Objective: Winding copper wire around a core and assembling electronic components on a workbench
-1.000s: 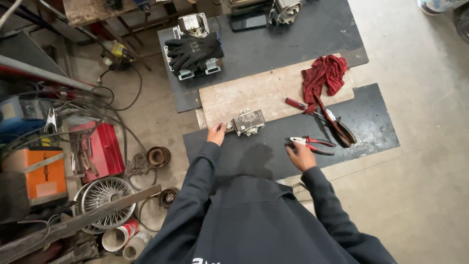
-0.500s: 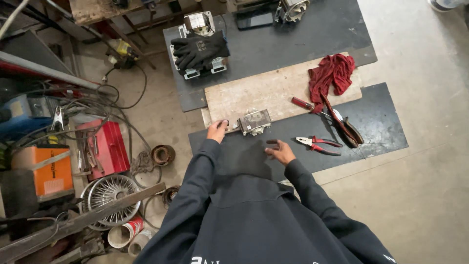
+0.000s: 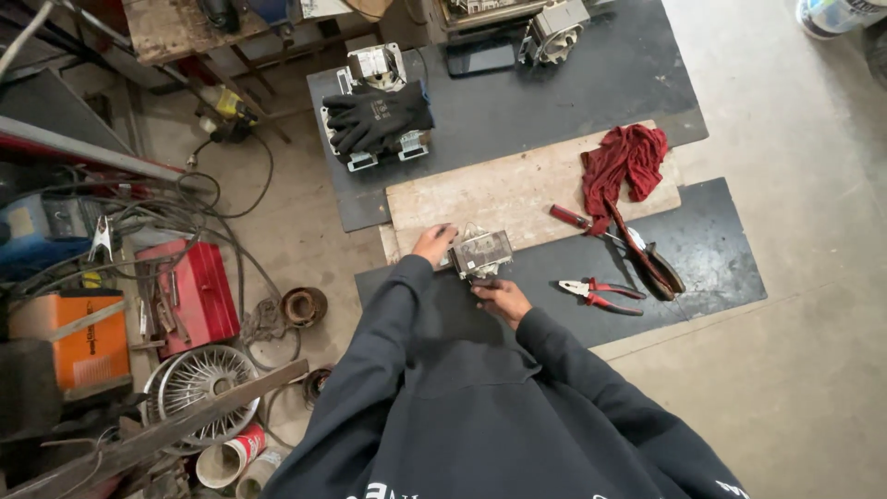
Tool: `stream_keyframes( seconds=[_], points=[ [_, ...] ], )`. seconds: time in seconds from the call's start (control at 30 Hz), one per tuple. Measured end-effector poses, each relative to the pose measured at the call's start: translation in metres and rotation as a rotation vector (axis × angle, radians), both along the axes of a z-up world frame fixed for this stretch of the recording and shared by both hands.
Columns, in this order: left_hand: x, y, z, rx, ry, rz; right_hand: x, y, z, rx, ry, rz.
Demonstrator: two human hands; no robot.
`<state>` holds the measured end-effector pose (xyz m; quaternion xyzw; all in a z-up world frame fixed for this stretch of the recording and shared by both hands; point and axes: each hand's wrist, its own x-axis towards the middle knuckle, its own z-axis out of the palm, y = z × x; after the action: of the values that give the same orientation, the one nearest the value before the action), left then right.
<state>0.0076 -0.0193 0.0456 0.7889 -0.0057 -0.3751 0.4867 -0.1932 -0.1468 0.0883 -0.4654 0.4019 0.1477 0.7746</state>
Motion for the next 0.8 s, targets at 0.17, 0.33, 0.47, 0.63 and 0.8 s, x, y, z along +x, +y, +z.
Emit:
stream_keyframes(
  seconds=[0.17, 0.33, 0.47, 0.63, 0.8],
  points=[
    [-0.005, -0.029, 0.063, -0.110, 0.038, -0.026, -0.014, -0.013, -0.013, -0.065, 0.005, 0.027],
    [-0.007, -0.019, 0.035, -0.013, -0.022, -0.034, -0.055, -0.045, -0.002, -0.358, 0.010, 0.438],
    [0.006, -0.001, -0.022, -0.046, -0.065, 0.074, -0.104, -0.070, -0.028, -0.356, -0.136, 0.755],
    [-0.024, 0.033, -0.017, 0.046, -0.063, 0.075, -0.133, -0.073, -0.043, -0.865, 0.169, 1.469],
    [-0.033, 0.042, -0.049, 0.090, -0.091, 0.062, -0.072, -0.059, 0.033, -0.999, 0.271, 0.917]
  ],
)
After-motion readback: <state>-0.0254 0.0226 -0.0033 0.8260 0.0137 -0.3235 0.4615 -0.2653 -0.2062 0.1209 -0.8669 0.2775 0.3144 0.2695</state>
